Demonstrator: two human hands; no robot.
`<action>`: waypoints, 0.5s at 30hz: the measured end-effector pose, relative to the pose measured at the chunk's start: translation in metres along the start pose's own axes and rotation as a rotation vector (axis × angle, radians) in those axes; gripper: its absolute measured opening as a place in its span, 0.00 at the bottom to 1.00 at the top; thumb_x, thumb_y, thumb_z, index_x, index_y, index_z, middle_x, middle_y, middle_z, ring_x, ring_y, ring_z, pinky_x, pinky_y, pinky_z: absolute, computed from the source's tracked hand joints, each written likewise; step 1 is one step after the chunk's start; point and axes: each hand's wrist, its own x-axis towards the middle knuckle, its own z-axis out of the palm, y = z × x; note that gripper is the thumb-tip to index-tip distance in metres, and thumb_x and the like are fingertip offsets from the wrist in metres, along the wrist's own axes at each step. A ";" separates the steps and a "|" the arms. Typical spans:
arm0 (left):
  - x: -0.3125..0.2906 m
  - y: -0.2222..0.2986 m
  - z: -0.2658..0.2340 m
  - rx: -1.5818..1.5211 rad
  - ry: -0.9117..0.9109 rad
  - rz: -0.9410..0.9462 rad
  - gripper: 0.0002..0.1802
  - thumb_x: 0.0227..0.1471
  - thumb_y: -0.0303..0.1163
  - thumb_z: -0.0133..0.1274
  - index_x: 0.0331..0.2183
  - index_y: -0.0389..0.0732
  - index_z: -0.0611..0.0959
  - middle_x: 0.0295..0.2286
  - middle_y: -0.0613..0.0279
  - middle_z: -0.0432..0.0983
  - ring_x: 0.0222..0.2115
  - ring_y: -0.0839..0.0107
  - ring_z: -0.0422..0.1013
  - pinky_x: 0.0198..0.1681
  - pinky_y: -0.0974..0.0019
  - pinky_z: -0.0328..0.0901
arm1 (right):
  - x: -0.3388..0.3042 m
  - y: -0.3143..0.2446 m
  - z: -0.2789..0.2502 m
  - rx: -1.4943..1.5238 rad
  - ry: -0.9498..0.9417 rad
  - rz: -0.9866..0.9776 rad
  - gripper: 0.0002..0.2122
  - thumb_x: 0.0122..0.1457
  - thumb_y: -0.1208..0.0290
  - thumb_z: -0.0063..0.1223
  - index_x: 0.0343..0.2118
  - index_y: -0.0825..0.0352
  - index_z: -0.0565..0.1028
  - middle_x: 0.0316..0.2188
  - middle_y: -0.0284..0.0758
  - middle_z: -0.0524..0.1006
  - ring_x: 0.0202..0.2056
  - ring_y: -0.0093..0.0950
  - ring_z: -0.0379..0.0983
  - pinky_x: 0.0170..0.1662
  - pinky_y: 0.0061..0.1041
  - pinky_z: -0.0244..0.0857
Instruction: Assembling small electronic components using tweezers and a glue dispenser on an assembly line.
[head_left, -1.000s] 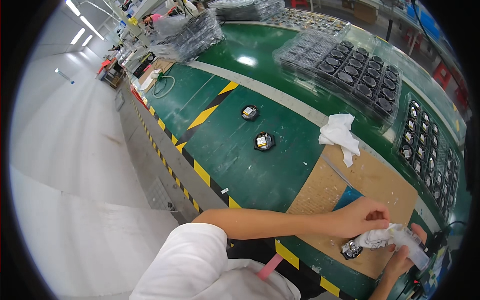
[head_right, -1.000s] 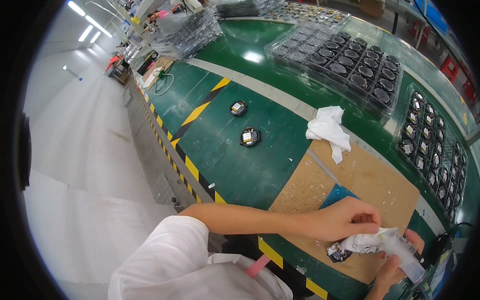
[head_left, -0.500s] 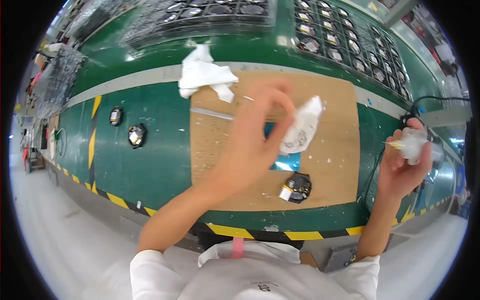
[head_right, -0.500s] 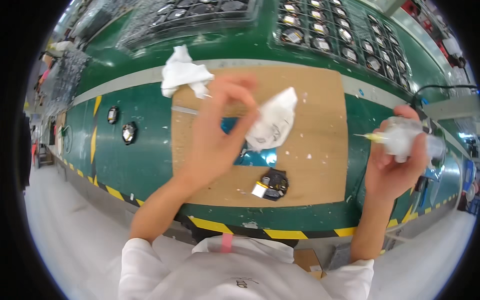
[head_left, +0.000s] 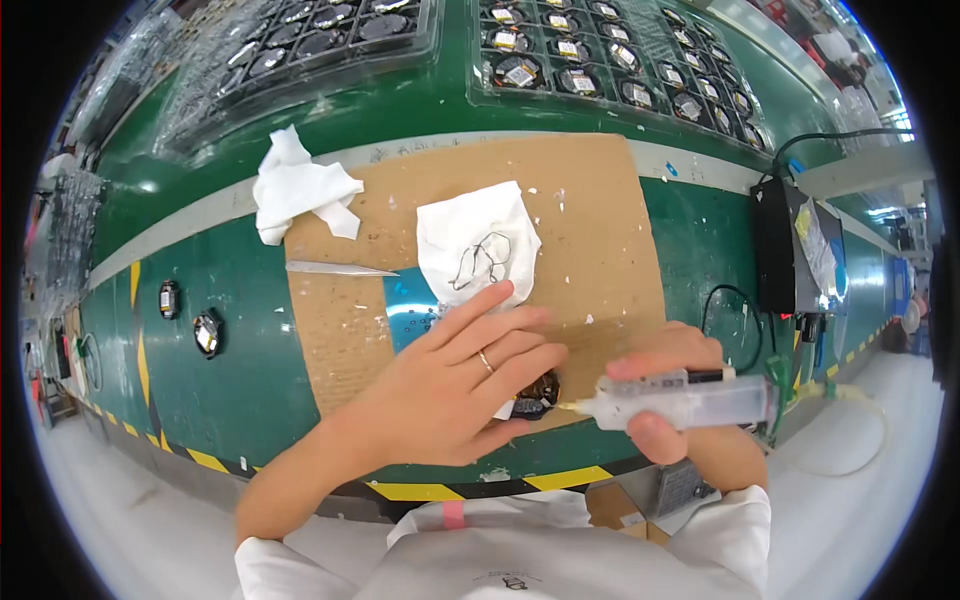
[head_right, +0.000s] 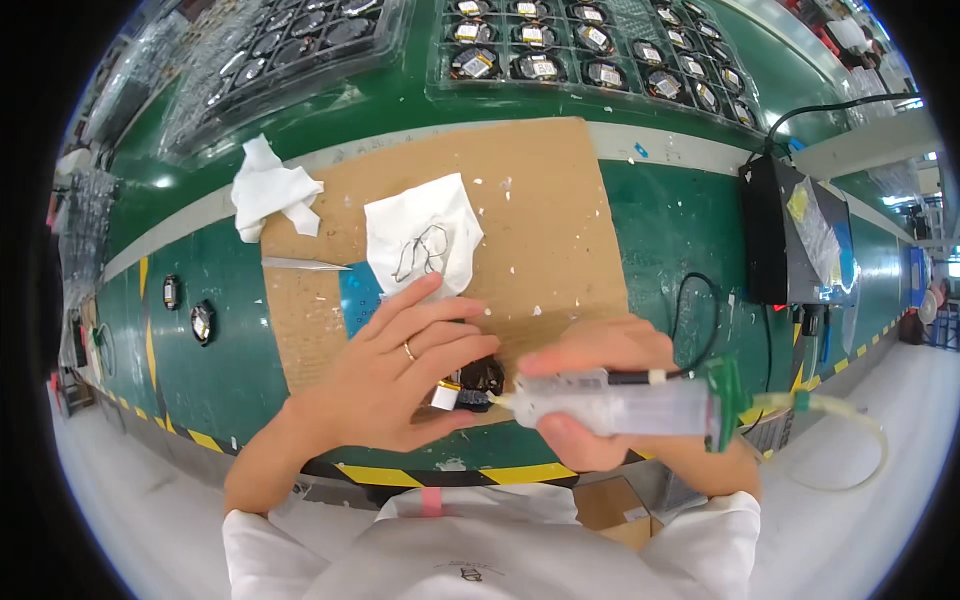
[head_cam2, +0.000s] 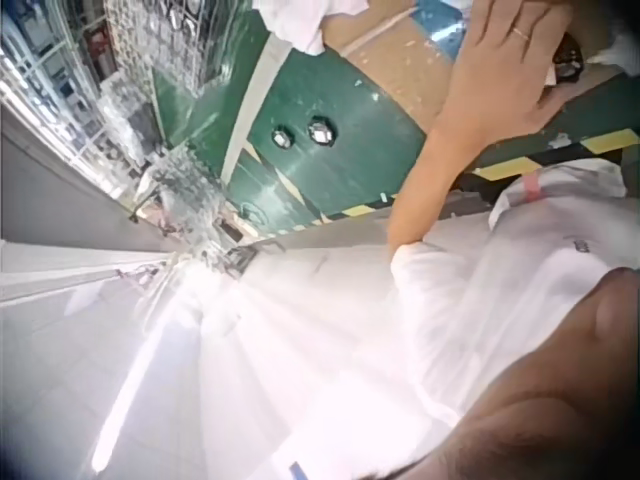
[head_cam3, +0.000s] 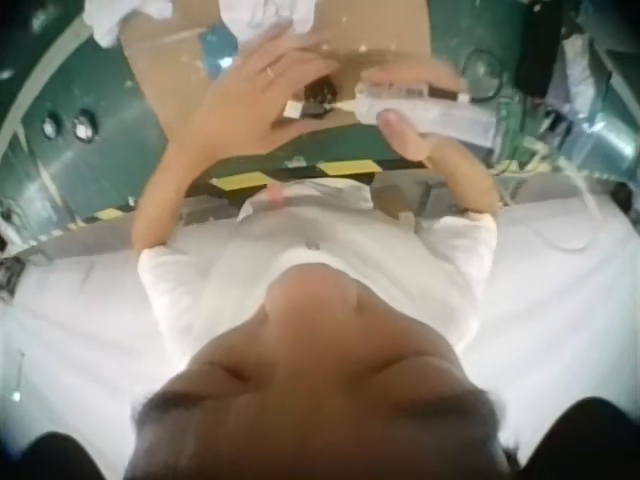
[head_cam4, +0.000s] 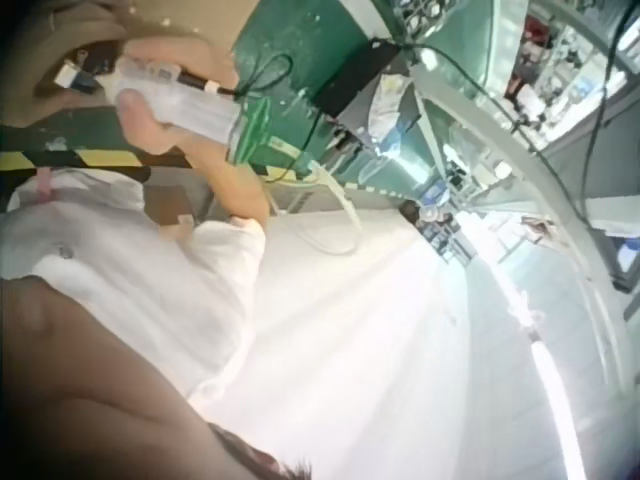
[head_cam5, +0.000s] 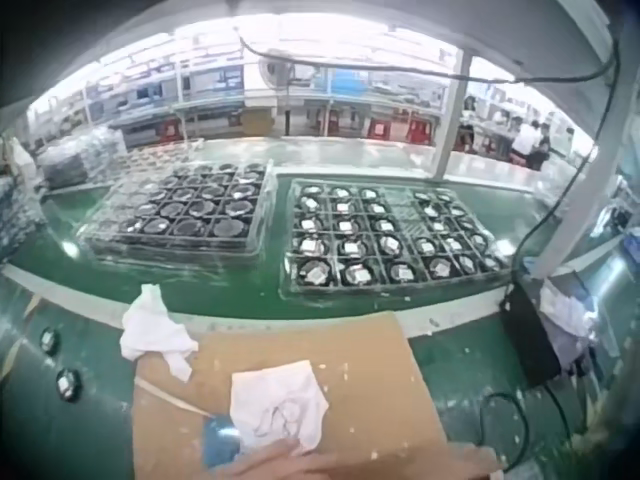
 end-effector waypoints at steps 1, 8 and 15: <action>-0.001 -0.006 0.002 0.004 0.017 0.005 0.38 0.41 0.37 0.71 0.53 0.41 0.73 0.49 0.58 0.73 0.57 0.55 0.68 0.66 0.41 0.57 | -0.003 0.001 0.004 -0.055 0.062 0.046 0.18 0.47 0.66 0.63 0.39 0.73 0.81 0.24 0.37 0.81 0.18 0.26 0.74 0.23 0.22 0.67; 0.001 -0.016 0.007 0.006 0.157 0.013 0.31 0.39 0.33 0.74 0.42 0.43 0.73 0.39 0.62 0.78 0.46 0.57 0.74 0.62 0.40 0.63 | 0.013 -0.023 0.009 -0.200 0.055 0.455 0.15 0.51 0.69 0.62 0.39 0.73 0.80 0.33 0.39 0.82 0.26 0.23 0.77 0.30 0.21 0.71; -0.002 -0.019 0.016 -0.035 0.250 -0.011 0.29 0.36 0.31 0.75 0.37 0.42 0.72 0.36 0.60 0.79 0.45 0.54 0.74 0.58 0.37 0.67 | -0.004 -0.010 0.023 -0.253 0.116 0.322 0.16 0.51 0.66 0.64 0.38 0.74 0.80 0.34 0.43 0.80 0.22 0.26 0.74 0.25 0.23 0.70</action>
